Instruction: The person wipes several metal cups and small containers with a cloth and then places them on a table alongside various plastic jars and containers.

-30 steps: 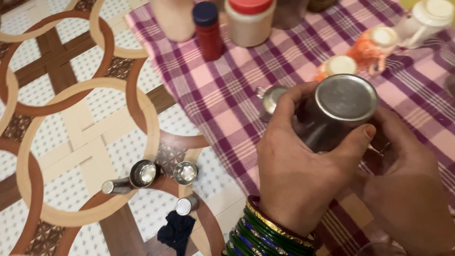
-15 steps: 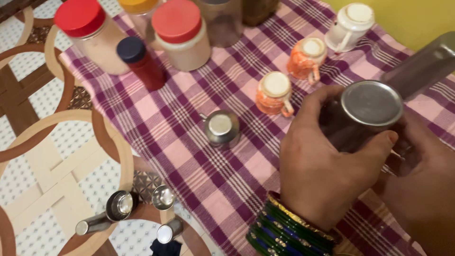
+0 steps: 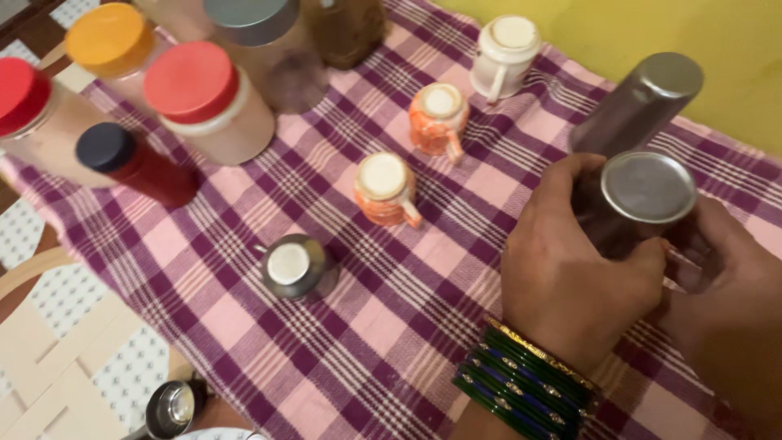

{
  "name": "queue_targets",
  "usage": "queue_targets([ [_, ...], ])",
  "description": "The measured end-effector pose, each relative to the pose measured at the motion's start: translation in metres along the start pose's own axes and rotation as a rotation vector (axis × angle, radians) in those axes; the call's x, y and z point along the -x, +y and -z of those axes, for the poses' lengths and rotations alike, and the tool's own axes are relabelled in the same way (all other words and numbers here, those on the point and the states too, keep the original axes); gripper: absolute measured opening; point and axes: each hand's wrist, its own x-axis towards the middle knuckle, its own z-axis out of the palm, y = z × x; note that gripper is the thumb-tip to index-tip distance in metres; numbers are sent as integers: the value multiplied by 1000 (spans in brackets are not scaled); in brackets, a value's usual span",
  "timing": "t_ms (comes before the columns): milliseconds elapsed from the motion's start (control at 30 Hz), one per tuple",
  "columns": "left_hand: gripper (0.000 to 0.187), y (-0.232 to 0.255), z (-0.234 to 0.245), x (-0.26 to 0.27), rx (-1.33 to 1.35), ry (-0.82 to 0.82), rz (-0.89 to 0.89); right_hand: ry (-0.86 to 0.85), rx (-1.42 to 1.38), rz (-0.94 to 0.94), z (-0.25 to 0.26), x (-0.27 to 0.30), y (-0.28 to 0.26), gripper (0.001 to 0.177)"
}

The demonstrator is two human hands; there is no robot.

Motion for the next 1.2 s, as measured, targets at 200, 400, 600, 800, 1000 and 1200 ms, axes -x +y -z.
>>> queue_targets([
  [200,68,-13,-22,-10,-82,-9,12,-55,92,-14,20,-11,21,75],
  [400,68,-20,-25,-23,-201,20,50,-68,79,-147,18,-23,26,70],
  [600,65,-25,-22,-34,-219,35,-18,-76,154,-85,8,-40,27,72],
  [800,67,-27,-19,-42,-261,81,-60,-112,-119,25,-2,-45,34,74],
  [1000,63,-30,-13,-47,-313,128,-72,-133,-117,42,-13,-55,37,75],
  [1200,67,-33,-10,-51,-322,157,-93,-117,-153,32,-20,-56,36,67],
])
